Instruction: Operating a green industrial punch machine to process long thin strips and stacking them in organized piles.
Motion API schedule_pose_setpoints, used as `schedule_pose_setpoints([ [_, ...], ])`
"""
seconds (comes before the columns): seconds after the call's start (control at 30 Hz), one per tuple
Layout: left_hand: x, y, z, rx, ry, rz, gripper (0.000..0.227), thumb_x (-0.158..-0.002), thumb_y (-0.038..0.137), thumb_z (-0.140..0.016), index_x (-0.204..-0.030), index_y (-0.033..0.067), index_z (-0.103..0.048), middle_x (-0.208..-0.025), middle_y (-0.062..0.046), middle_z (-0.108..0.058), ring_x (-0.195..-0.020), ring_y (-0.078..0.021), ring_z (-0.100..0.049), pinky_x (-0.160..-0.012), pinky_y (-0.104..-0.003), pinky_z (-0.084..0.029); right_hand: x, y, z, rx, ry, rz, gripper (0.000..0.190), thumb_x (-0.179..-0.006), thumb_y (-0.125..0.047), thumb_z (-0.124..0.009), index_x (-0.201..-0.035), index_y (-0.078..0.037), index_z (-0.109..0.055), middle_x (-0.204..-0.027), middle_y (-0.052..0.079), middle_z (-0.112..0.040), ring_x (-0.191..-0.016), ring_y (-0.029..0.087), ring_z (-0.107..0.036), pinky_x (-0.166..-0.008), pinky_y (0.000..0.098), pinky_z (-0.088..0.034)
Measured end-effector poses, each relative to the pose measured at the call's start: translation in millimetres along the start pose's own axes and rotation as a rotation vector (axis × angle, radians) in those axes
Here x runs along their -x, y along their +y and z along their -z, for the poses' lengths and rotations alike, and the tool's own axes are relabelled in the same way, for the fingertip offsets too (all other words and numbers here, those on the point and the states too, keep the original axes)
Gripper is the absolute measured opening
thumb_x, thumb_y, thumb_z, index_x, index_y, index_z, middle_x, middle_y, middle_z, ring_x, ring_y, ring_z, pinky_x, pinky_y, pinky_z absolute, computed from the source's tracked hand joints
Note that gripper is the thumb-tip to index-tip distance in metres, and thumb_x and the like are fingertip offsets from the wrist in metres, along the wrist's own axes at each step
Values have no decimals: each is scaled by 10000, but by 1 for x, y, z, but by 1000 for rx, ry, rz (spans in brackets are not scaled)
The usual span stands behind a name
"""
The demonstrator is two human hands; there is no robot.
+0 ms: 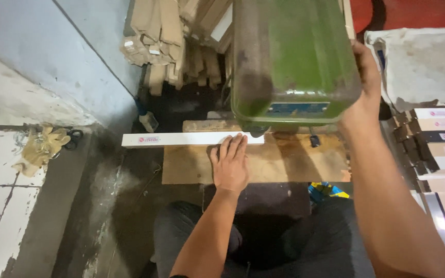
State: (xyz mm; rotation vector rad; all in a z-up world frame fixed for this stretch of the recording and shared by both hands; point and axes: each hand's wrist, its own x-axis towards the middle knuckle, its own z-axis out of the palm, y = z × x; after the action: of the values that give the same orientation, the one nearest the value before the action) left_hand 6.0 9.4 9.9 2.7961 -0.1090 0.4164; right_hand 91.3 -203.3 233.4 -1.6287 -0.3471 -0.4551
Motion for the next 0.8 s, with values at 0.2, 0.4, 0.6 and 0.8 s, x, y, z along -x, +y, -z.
schedule_pose_setpoints([
  [0.2, 4, 2, -3, 9, 41, -7, 534, -985, 245, -482, -1517, 202, -476, -1560, 35, -457, -1456, -212, -341, -1138, -531, -222, 59, -2, 17, 218, -6, 202, 339, -1046, -26, -413, -1372, 20, -495, -1256, 165, -568, -1177, 269, -554, -1022, 403, -473],
  [0.4, 7, 4, -2, 29, 136, -47, 539, -998, 199, -479, -1536, 183, -462, -1531, 10, -479, -1449, -215, -357, -1175, -508, -205, 114, 20, 26, 351, 35, 221, 332, -987, 72, -444, -1298, 31, -554, -1194, 195, -564, -1140, 350, -580, -946, 437, -504],
  [0.6, 9, 3, -6, 16, 167, -76, 602, -954, 208, -550, -1547, 173, -452, -1533, -6, -487, -1452, -222, -367, -1182, -512, -219, 120, 10, 21, 398, 51, 230, 261, -1014, 57, -492, -1245, 21, -607, -1238, 167, -609, -1251, 328, -535, -1011, 383, -473],
  [0.8, 6, 7, -1, 27, 190, -61, 530, -990, 200, -508, -1519, 175, -491, -1515, 4, -513, -1440, -206, -389, -1177, -506, -228, 119, 13, 18, 394, 80, 239, 261, -1012, 73, -499, -1233, 16, -626, -1225, 165, -630, -1220, 318, -530, -993, 378, -482],
])
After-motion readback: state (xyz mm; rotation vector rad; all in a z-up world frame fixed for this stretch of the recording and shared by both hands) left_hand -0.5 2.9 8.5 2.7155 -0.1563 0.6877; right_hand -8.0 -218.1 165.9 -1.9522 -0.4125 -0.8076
